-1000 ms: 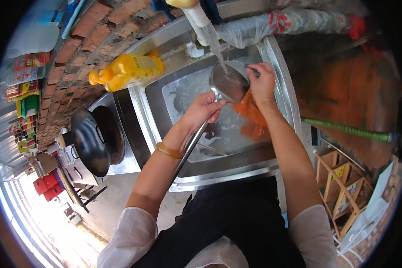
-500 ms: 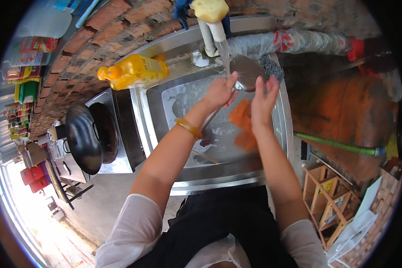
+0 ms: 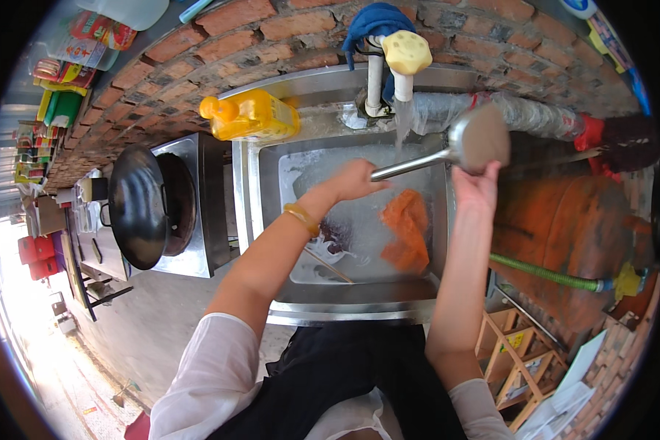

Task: The person washes a metal spatula in a sink with soapy water using a scouring pad, then places it into a white plastic basket on a nearby table.

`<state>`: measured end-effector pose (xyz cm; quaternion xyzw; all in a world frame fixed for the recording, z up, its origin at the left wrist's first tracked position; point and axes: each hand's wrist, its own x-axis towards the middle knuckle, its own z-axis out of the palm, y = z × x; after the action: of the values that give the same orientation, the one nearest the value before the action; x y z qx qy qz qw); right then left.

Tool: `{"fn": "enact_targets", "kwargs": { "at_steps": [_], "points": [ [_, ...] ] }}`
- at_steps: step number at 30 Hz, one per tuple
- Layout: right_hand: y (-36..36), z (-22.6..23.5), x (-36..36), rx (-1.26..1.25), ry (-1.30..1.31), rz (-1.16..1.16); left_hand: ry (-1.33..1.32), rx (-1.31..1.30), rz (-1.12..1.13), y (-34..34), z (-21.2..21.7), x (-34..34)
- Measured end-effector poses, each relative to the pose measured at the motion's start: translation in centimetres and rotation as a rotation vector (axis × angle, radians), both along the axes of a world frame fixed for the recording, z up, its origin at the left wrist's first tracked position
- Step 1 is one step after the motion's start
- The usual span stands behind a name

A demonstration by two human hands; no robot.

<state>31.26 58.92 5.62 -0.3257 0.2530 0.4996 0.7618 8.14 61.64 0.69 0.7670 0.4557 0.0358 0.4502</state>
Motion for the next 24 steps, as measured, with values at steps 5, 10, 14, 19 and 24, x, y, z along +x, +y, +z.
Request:
{"fn": "enact_targets", "kwargs": {
  "at_steps": [5,10,14,19,24],
  "points": [
    [0.0,2.7,-1.4,0.131,-0.316,-0.19,0.026,0.382,0.186,-0.1,-0.4,3.4],
    [1.7,6.2,1.7,0.201,-0.397,-0.151,-0.09,0.402,0.318,0.0,1.3,7.9],
    [0.2,7.0,4.6,0.311,-0.248,-0.064,-0.074,0.403,0.291,0.6,-0.9,5.2],
    [-2.9,6.0,4.3,0.46,-0.235,0.065,0.104,0.304,0.301,-0.8,-2.6,-0.3],
    [-4.3,6.7,-1.6,0.506,-0.384,0.275,-0.002,0.413,0.46,-5.2,-3.7,-2.6]
  ]
}}
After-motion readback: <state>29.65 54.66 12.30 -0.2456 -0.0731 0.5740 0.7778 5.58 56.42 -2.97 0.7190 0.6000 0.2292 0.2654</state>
